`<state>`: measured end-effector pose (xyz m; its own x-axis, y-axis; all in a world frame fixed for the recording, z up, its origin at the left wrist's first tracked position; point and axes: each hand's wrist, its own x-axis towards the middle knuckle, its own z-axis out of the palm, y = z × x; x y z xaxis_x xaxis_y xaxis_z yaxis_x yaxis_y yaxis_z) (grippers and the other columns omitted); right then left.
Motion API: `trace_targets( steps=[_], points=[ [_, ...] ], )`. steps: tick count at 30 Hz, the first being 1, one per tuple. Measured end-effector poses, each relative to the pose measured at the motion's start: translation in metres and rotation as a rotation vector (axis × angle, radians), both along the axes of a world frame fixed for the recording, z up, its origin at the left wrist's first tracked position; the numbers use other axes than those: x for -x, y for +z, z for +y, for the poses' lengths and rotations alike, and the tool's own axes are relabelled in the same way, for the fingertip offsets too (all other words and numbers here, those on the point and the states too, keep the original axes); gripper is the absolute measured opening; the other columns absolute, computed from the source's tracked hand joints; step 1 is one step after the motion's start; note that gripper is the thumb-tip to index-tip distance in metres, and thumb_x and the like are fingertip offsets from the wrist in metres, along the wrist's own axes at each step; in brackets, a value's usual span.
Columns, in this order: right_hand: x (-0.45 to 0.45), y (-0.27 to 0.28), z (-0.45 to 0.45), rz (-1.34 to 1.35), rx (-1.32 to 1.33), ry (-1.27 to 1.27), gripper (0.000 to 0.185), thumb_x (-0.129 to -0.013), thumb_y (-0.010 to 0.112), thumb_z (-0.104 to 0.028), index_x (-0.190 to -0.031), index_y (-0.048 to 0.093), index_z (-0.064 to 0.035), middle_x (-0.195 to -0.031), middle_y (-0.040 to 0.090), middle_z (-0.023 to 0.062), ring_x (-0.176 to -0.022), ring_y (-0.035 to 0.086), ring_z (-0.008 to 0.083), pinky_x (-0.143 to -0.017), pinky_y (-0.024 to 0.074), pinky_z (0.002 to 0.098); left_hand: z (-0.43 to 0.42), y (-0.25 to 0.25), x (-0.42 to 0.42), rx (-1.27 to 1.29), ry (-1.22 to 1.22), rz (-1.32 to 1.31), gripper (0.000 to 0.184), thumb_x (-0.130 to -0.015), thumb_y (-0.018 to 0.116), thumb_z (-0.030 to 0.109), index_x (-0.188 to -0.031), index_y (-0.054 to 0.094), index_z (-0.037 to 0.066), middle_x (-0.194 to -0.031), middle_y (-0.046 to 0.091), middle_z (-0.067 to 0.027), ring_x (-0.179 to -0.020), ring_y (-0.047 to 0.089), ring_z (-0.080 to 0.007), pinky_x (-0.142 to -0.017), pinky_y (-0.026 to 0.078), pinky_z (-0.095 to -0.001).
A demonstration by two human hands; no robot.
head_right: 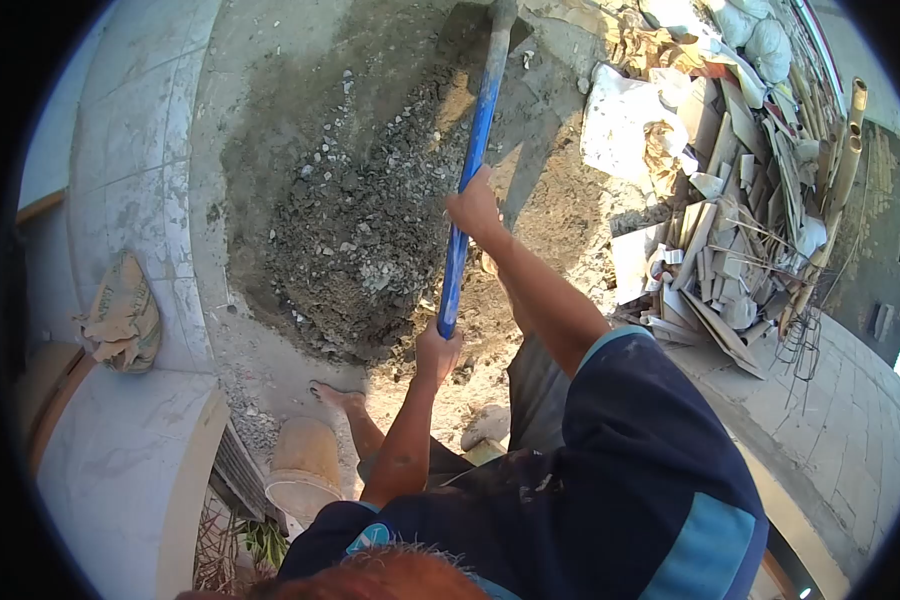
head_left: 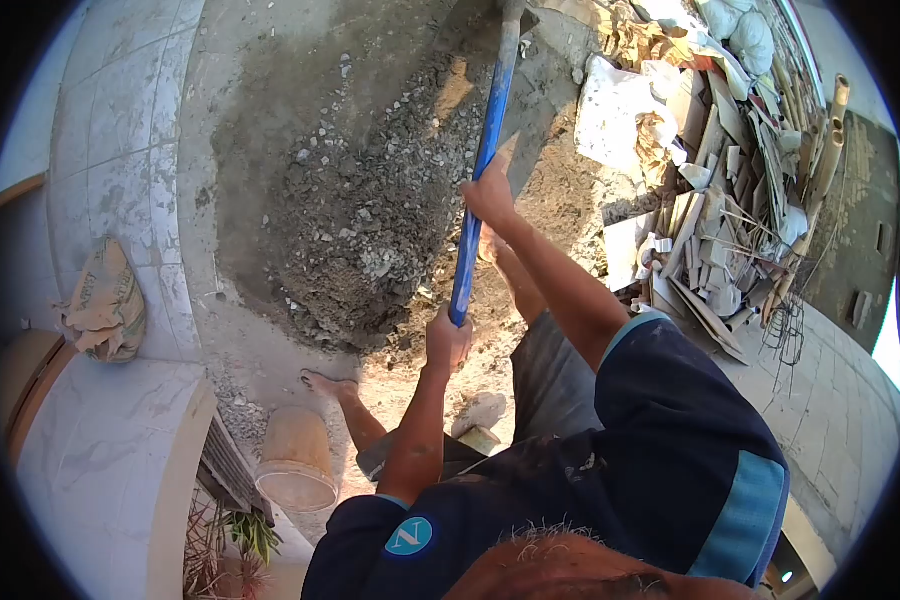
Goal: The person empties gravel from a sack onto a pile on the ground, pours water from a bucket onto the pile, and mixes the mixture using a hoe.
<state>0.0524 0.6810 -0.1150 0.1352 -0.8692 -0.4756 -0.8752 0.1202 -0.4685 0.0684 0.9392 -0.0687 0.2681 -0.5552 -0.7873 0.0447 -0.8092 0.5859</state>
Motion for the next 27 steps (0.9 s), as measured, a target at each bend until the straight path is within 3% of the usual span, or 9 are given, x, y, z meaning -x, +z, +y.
trace_targets(
  steps=[3, 6, 9, 15, 21, 22, 24, 25, 27],
  points=[
    [-0.021, -0.058, -0.176, 0.096, 0.144, 0.046, 0.056, -0.080, 0.061, -0.013, -0.121, 0.030, 0.0098, -0.099, 0.064, 0.0358, -0.094, 0.065, 0.0502, -0.083, 0.0526, 0.0521, -0.162, -0.091, 0.013, 0.197, 0.057, -0.050, 0.026, -0.082, 0.067, 0.017, -0.102, 0.062, 0.001, -0.085, 0.070, -0.0226, -0.078, 0.070, -0.0400, -0.071, 0.055, -0.0468],
    [-0.047, -0.094, -0.296, 0.076, 0.018, 0.004, 0.065, -0.079, 0.065, -0.018, -0.125, 0.035, 0.0164, -0.107, 0.065, 0.0298, -0.096, 0.070, 0.0381, -0.076, 0.0573, 0.0401, -0.273, -0.084, -0.016, 0.193, -0.004, -0.113, 0.030, -0.084, 0.062, 0.016, -0.106, 0.061, -0.004, -0.092, 0.069, -0.0281, -0.088, 0.070, -0.0428, -0.080, 0.056, -0.0470],
    [-0.056, -0.154, -0.342, 0.261, -0.025, 0.292, 0.042, -0.082, 0.063, -0.023, -0.104, 0.060, 0.0132, -0.090, 0.070, 0.0225, -0.081, 0.073, 0.0311, -0.067, 0.0587, 0.0388, -0.278, -0.067, -0.047, 0.165, -0.012, -0.060, 0.031, -0.085, 0.060, 0.016, -0.106, 0.060, -0.006, -0.096, 0.069, -0.0295, -0.092, 0.069, -0.0431, -0.084, 0.055, -0.0475],
    [-0.085, -0.039, -0.165, 0.278, -0.078, 0.223, 0.042, -0.088, 0.057, -0.028, -0.100, 0.061, 0.0128, -0.085, 0.069, 0.0189, -0.073, 0.072, 0.0273, -0.061, 0.0598, 0.0368, -0.167, 0.009, -0.068, -0.008, -0.080, -0.004, 0.036, -0.087, 0.059, 0.019, -0.111, 0.059, -0.007, -0.099, 0.068, -0.0313, -0.098, 0.067, -0.0444, -0.087, 0.053, -0.0483],
    [-0.093, -0.013, 0.022, 0.282, -0.256, 0.206, 0.044, -0.093, 0.052, -0.028, -0.109, 0.054, 0.0132, -0.100, 0.069, 0.0186, -0.087, 0.072, 0.0296, -0.071, 0.0586, 0.0359, -0.006, 0.094, -0.085, -0.187, -0.011, 0.114, 0.036, -0.083, 0.062, 0.017, -0.110, 0.059, -0.007, -0.095, 0.068, -0.0306, -0.092, 0.069, -0.0422, -0.080, 0.054, -0.0473],
    [-0.097, -0.011, 0.049, 0.499, -0.331, 0.810, 0.048, -0.091, 0.055, -0.027, -0.115, 0.046, 0.0142, -0.104, 0.067, 0.0208, -0.089, 0.071, 0.0314, -0.075, 0.0578, 0.0367, 0.022, 0.118, -0.095, -0.231, 0.033, 0.180, 0.035, -0.082, 0.062, 0.016, -0.109, 0.059, -0.007, -0.093, 0.068, -0.0298, -0.090, 0.069, -0.0420, -0.079, 0.054, -0.0468],
    [-0.098, 0.002, 0.111, 0.459, -0.418, 0.864, 0.060, -0.086, 0.062, -0.024, -0.122, 0.034, 0.0150, -0.107, 0.065, 0.0251, -0.093, 0.069, 0.0352, -0.080, 0.0561, 0.0402, 0.097, 0.124, -0.084, -0.204, -0.003, 0.074, 0.032, -0.079, 0.061, 0.015, -0.104, 0.059, -0.005, -0.080, 0.065, -0.0213, -0.072, 0.067, -0.0321, -0.067, 0.051, -0.0415],
    [-0.090, 0.019, 0.156, 0.215, -0.424, 0.300, 0.067, -0.083, 0.066, -0.021, -0.125, 0.029, 0.0148, -0.107, 0.064, 0.0273, -0.095, 0.068, 0.0373, -0.081, 0.0551, 0.0428, 0.133, 0.129, -0.075, -0.248, -0.002, 0.048, 0.033, -0.078, 0.063, 0.015, -0.102, 0.059, -0.005, -0.079, 0.065, -0.0200, -0.072, 0.066, -0.0319, -0.067, 0.050, -0.0421],
    [-0.080, 0.036, 0.222, 0.161, -0.424, 0.194, 0.063, -0.079, 0.069, -0.016, -0.120, 0.031, 0.0113, -0.103, 0.062, 0.0297, -0.095, 0.067, 0.0417, -0.081, 0.0539, 0.0456, 0.197, 0.149, -0.062, -0.293, 0.038, 0.082, 0.030, -0.077, 0.066, 0.013, -0.101, 0.058, -0.004, -0.074, 0.063, -0.0136, -0.063, 0.064, -0.0230, -0.057, 0.049, -0.0376]
  ],
)
